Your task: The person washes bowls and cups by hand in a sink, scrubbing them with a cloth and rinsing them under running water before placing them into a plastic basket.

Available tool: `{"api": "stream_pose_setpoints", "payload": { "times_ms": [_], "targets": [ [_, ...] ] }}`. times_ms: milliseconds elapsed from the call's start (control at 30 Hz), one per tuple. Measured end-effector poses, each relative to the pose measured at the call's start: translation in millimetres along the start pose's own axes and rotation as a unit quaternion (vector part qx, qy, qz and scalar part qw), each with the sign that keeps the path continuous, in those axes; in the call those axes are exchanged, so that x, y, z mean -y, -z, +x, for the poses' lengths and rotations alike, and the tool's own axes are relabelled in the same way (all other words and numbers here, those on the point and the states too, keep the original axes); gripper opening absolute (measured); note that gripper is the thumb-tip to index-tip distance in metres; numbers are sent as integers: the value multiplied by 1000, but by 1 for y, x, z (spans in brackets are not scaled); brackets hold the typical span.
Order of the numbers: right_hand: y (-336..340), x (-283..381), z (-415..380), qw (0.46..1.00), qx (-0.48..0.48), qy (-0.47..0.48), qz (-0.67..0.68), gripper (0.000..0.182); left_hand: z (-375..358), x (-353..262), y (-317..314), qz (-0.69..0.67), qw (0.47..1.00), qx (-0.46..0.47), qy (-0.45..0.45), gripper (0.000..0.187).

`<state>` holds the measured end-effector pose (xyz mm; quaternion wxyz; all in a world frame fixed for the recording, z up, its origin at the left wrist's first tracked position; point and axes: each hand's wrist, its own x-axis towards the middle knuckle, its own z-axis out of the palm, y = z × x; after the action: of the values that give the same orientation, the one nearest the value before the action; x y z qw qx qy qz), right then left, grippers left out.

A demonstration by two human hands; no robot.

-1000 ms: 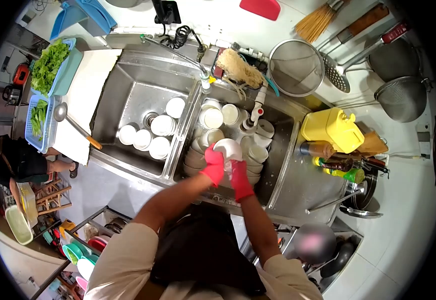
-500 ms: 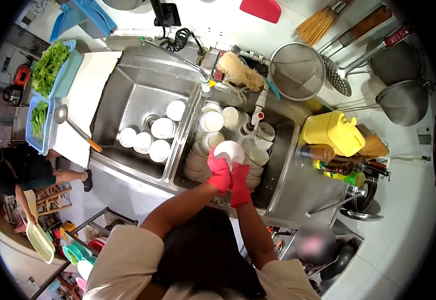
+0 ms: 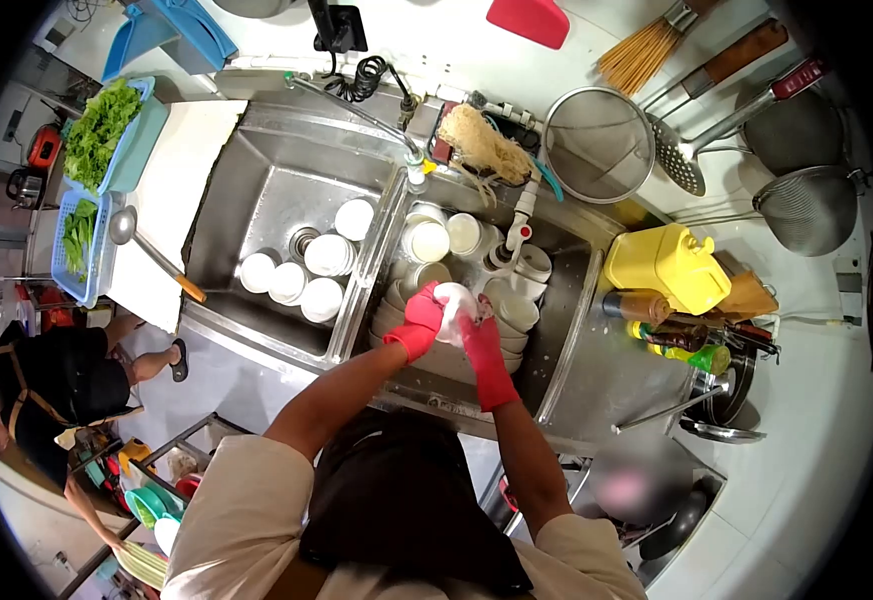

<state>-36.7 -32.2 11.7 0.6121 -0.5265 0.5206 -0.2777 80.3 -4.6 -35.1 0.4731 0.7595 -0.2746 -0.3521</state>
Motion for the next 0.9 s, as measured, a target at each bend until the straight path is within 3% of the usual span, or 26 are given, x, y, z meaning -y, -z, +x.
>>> {"api": "stream_pose_setpoints", "payload": {
  "times_ms": [33,67,100,133,233,267,300,333,367,400,433,467,500,533,567,600,633,667,700,733,767,800,867,900],
  "targets": [
    [-5,5,-6,996,-52,28,74,31,-5,1,2,89,995,-15,51,35],
    [-9,14,-12,996,-50,28,74,31,-9,2,8,89,995,-17,52,35],
    [-11,23,-16,983,-53,149,-92,31,-16,-1,18,98,993,57,40,35],
    [-13,30,-20,929,-56,263,-253,30,-26,-4,28,106,985,132,27,34],
    [-18,36,-10,956,-37,246,-153,27,-39,-19,40,120,953,279,-1,33],
    [-15,30,4,956,20,255,-142,28,-41,-23,41,-126,929,314,147,31],
    [-6,20,13,959,16,245,-142,28,-51,-21,40,-359,825,325,291,30],
    [5,12,24,983,138,113,-34,28,-40,-20,37,-292,813,374,337,29],
    [10,13,37,964,255,-13,78,29,-36,-17,30,-352,769,396,358,29],
    [12,32,27,936,258,-108,213,29,-35,-13,25,-415,723,412,367,29],
    [6,36,20,936,257,-108,214,29,-35,-9,18,-472,681,415,376,30],
    [-2,37,13,952,218,67,206,30,-34,-3,15,-506,655,412,381,30],
    [-5,33,11,951,191,185,158,33,-34,3,7,-533,640,398,385,30],
    [-8,30,9,937,147,296,109,37,-35,9,3,-541,645,382,381,31],
    [-12,23,10,937,146,299,108,37,-36,16,-2,-529,677,363,360,31],
    [-17,16,4,965,89,180,171,38,-38,22,-1,-508,714,343,339,31],
    [-23,9,-1,971,30,57,231,39,-40,29,3,-414,802,342,262,32],
    [-31,16,-11,973,-46,30,226,41,-42,40,10,-164,920,353,47,32],
    [-33,16,-15,973,-43,31,225,41,-45,49,19,113,935,276,-193,32],
    [-35,14,-17,971,-64,-26,228,37,-62,-48,59,200,939,274,-58,36],
    [-38,8,-21,969,-75,-57,228,35,-61,-38,54,200,939,273,-56,36],
    [-40,-4,-24,966,-85,-88,229,33,-58,-32,43,39,984,175,2,38],
    [-53,-22,-16,933,-165,-102,303,29,-35,-34,28,7,989,-33,146,41],
    [-55,-16,-16,934,-159,-101,303,29,-24,-40,22,-28,969,-143,201,42]
  ]
}}
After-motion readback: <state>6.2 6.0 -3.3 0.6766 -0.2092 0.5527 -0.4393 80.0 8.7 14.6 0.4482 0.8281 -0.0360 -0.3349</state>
